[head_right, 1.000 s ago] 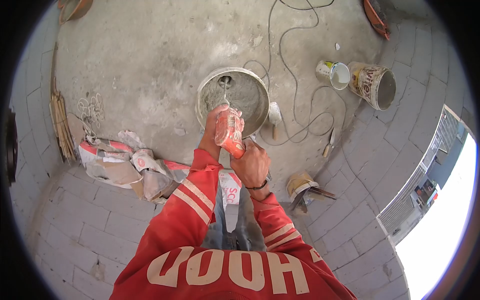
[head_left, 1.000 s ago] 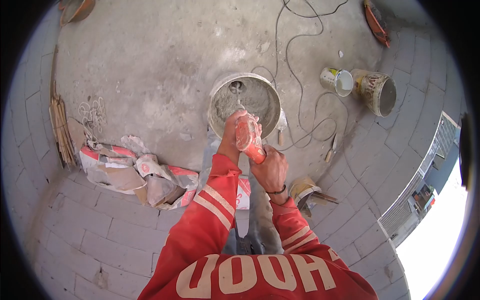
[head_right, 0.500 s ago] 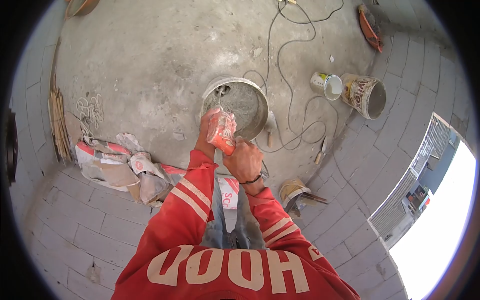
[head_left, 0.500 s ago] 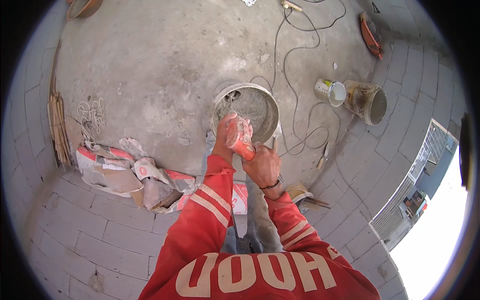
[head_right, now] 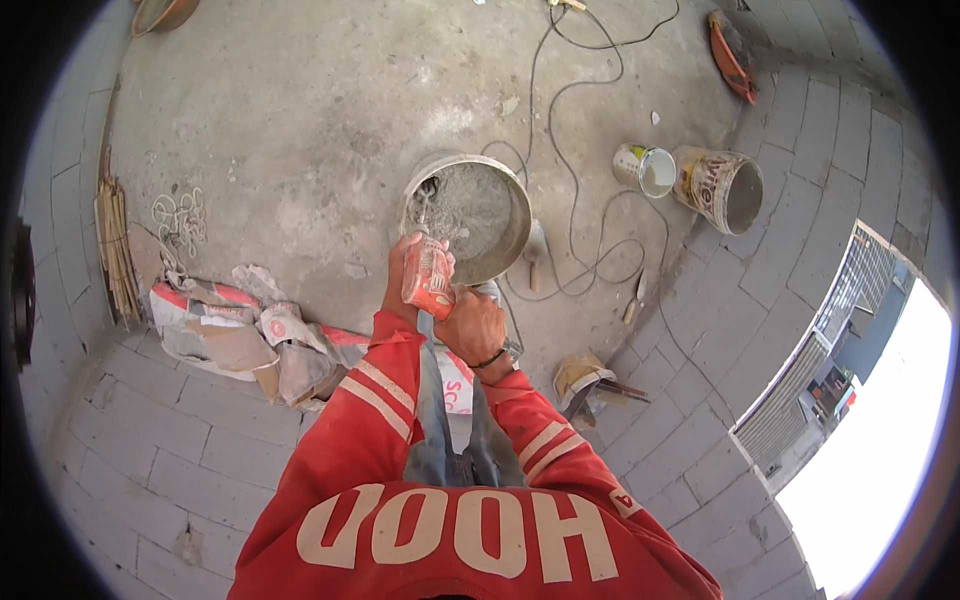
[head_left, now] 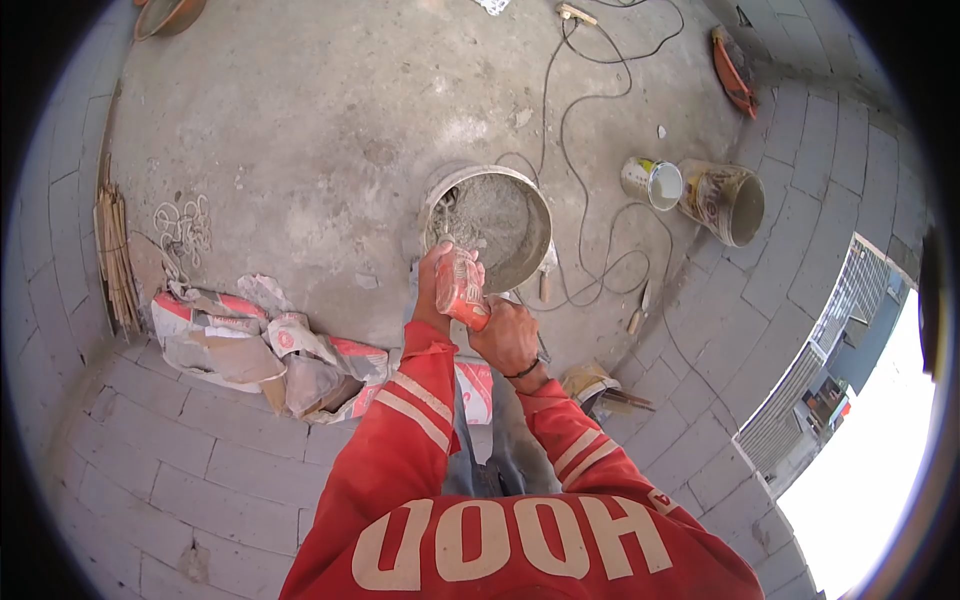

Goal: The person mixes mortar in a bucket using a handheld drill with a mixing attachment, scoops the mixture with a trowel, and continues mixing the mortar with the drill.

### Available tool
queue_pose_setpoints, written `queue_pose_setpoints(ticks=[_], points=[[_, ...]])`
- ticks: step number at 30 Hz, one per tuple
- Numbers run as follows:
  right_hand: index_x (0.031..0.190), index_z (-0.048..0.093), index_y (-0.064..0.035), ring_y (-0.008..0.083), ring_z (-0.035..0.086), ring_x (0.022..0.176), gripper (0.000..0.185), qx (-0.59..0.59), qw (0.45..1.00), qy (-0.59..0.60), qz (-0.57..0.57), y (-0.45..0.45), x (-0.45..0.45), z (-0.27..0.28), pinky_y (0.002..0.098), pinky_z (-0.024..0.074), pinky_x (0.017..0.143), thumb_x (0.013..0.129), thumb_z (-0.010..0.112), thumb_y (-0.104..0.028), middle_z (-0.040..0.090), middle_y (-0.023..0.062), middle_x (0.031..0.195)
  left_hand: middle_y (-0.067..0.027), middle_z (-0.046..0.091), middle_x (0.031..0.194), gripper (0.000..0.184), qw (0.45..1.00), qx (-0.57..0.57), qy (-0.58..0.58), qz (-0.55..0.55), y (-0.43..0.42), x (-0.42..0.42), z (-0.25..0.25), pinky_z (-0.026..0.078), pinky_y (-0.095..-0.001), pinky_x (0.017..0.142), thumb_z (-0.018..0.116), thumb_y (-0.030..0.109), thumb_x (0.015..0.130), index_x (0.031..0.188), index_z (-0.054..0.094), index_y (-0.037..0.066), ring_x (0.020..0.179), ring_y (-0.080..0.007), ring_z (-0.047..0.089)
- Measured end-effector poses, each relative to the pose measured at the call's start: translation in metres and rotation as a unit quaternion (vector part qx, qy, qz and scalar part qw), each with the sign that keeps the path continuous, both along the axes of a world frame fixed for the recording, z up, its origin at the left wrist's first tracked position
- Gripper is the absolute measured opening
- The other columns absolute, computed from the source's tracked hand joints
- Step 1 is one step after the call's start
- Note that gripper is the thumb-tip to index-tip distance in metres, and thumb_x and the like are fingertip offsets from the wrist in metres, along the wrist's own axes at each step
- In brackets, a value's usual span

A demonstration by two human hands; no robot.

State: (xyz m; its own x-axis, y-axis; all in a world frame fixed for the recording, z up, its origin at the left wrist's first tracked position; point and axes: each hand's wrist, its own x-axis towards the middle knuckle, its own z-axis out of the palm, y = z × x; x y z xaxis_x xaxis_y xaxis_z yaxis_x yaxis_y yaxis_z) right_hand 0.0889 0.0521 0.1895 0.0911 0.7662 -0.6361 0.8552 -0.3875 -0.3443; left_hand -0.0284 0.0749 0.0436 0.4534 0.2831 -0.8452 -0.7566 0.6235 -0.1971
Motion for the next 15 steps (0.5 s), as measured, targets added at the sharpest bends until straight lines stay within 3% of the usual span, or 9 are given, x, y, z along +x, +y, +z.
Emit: queue_pose_setpoints(ticks=[5, 11, 15], points=[[0.092, 0.068, 0.0005, 0.0455, 0.072, 0.084, 0.03, 0.016, 0.999, 0.031, 0.014, -0.013, 0.004, 0.007, 0.0542, 0.0581, 0.074, 0.081, 0.075, -0.027, 0.074, 0.0221, 0.092, -0.0167, 0.068, 0.087, 0.054, 0.998, 0.01, 0.061, 0.021, -0.018, 0.004, 0.012, 0.06, -0.039, 0.068, 0.066, 0.047, 0.091, 0.111, 0.063, -0.004, 0.075, -0.0298, 0.069], [0.092, 0.07, -0.0021, 0.0444, 0.072, 0.082, 0.024, -0.003, 0.998, 0.03, 0.053, -0.036, 0.014, -0.002, 0.0534, 0.0573, 0.073, 0.081, 0.075, -0.024, 0.074, 0.0215, 0.089, -0.0173, 0.07, 0.09, 0.056, 1.0, 0.005, -0.019, 0.01, -0.052, -0.003, -0.003, 0.06, -0.0391, 0.069, 0.06, 0.049, 0.095, 0.114, 0.064, -0.004, 0.074, -0.0295, 0.07], [0.091, 0.069, 0.0, 0.0429, 0.073, 0.082, 0.025, -0.011, 0.995, 0.033, 0.099, -0.034, 0.02, 0.003, 0.0517, 0.0591, 0.072, 0.077, 0.074, -0.02, 0.073, 0.0211, 0.091, -0.0177, 0.071, 0.092, 0.059, 0.999, 0.032, 0.002, 0.026, -0.069, 0.0, -0.008, 0.061, -0.0393, 0.07, 0.058, 0.052, 0.096, 0.114, 0.065, -0.005, 0.076, -0.0297, 0.07]])
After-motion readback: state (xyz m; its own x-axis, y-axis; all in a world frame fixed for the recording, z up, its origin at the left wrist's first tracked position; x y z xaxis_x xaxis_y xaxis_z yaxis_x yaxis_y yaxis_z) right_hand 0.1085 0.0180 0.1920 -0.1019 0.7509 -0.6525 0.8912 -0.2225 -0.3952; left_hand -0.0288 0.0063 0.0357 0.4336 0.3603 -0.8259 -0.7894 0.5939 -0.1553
